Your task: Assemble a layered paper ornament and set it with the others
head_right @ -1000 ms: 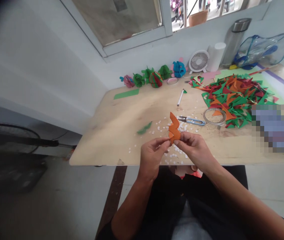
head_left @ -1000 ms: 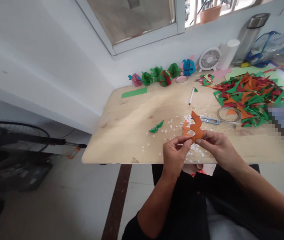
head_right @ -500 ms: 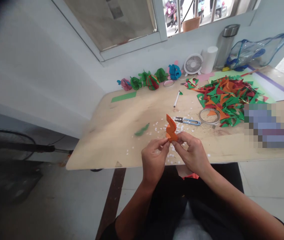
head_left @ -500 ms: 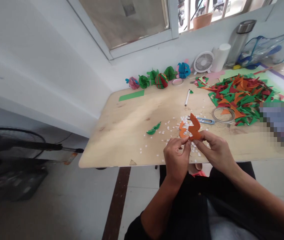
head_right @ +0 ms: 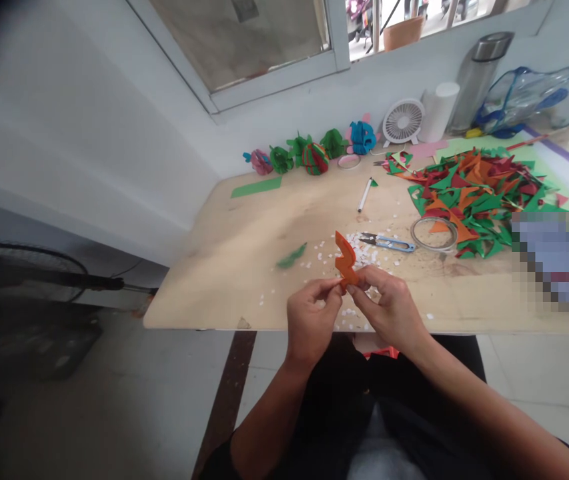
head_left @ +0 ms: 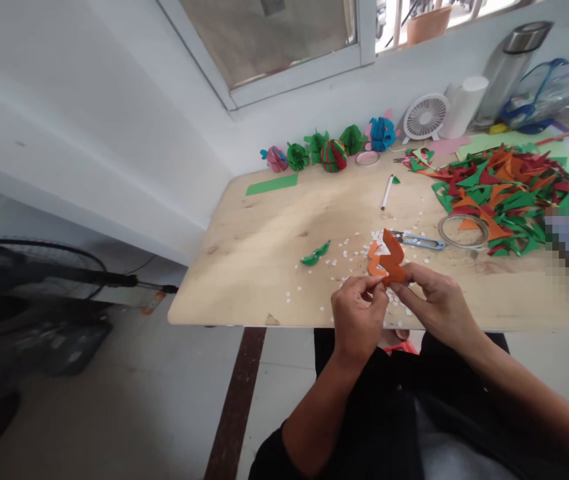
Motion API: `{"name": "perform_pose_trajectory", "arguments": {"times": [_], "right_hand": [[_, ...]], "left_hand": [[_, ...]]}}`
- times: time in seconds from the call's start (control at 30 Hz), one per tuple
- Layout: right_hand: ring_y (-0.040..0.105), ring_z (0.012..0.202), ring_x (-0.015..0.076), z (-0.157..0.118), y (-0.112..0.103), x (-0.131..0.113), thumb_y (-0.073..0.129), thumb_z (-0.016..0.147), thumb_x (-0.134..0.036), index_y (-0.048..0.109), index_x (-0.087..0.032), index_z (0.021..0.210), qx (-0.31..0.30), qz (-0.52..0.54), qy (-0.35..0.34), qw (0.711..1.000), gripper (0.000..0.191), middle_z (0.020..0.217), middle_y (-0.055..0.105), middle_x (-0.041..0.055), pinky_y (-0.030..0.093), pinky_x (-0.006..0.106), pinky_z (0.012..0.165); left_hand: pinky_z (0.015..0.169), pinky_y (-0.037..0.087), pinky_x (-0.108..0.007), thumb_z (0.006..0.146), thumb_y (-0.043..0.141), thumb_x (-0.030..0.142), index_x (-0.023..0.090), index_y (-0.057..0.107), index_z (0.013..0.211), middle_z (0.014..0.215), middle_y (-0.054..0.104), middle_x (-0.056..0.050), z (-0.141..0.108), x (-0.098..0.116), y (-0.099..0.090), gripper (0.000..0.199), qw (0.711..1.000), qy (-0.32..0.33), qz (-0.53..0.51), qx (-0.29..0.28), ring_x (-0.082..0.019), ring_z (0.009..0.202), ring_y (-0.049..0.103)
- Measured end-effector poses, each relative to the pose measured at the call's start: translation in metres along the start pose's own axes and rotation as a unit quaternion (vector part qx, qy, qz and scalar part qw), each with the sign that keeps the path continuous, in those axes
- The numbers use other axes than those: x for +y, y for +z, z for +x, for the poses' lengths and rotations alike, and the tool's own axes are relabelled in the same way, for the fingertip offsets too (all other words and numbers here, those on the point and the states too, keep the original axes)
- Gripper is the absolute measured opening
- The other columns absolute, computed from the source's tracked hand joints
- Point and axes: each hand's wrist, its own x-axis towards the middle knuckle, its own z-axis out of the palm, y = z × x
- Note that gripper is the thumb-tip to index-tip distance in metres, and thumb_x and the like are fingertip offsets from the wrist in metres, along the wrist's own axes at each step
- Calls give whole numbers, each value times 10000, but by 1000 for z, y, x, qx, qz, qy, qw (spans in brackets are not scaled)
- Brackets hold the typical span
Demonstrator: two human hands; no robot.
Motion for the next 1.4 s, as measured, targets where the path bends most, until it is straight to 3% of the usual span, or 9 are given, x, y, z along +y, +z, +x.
{"name": "perform_pose_trajectory", "arguments": {"times": [0.2, 0.4, 0.53, 0.73, 0.9, 1.0, 1.07, 1.23, 1.4], "right_hand": [[578, 706, 173, 1, -2, 12, 592, 842, -324, 647, -201, 754, -30, 114, 98, 988, 161, 723, 632, 11, 439, 290, 678], [589, 725, 166, 2, -8, 23, 702, 779, -372, 703, -209, 804, -11, 288, 203, 936, 165, 766, 693, 11, 461, 282, 703], [566, 707, 140, 4, -11, 29, 737, 760, -374, 712, -225, 777, -7, 326, 220, 919, 153, 749, 688, -6, 448, 247, 670], [583, 703, 147, 14, -8, 31, 759, 723, -409, 735, -228, 810, -49, 330, 229, 915, 202, 758, 701, 4, 453, 254, 667], [611, 718, 170, 19, -9, 20, 753, 706, -455, 728, -207, 805, -106, 295, 215, 925, 268, 765, 707, 24, 474, 270, 670], [608, 676, 166, 15, -9, 14, 735, 714, -473, 717, -187, 764, -130, 262, 201, 935, 291, 726, 695, 28, 478, 266, 638], [592, 637, 155, 9, -9, 13, 713, 734, -468, 699, -182, 723, -132, 242, 192, 942, 287, 687, 673, 21, 470, 258, 605], [610, 674, 176, -7, -7, 19, 683, 758, -426, 681, -182, 735, -112, 215, 191, 951, 245, 708, 672, 31, 488, 273, 624], [599, 611, 170, -10, 0, 26, 632, 779, -384, 637, -190, 720, -85, 179, 191, 961, 203, 663, 661, 15, 465, 270, 564]], "left_hand": [[574, 473, -220, 755, 612, 207, 140, 739, 762, 672, 706, -31, 7, -9, 8, 144, 981, -126, -145, -19, -132, 613, 621], [540, 437, -207, 736, 636, 252, 134, 724, 766, 622, 663, -17, 15, -16, 14, 150, 952, -201, -229, -28, -109, 572, 574], [526, 403, -208, 711, 697, 287, 138, 689, 641, 563, 617, 5, 16, -24, 4, 165, 980, -158, -104, -61, -98, 527, 522], [628, 438, -239, 778, 582, 155, 177, 753, 878, 842, 708, -50, 18, -36, -15, 199, 994, -70, 31, -83, -137, 685, 594], [617, 446, -229, 774, 661, 327, 162, 722, 1022, 852, 721, -64, 29, -22, -18, 304, 977, -143, -119, -100, -152, 733, 620], [555, 419, -204, 720, 711, 313, 140, 726, 944, 792, 714, -58, 33, -13, -8, 283, 946, -178, -236, -136, -127, 667, 599], [538, 419, -198, 696, 711, 242, 132, 716, 855, 723, 693, -34, 30, -11, 1, 194, 942, -175, -263, -117, -104, 601, 574], [659, 505, -249, 758, 633, 190, 159, 699, 845, 791, 707, -33, 10, -15, 18, 114, 975, -86, -198, -48, -133, 677, 633], [695, 508, -257, 839, 575, 193, 188, 702, 869, 841, 714, -42, -1, -14, 18, 130, 996, 11, -81, -22, -150, 742, 645]]}}
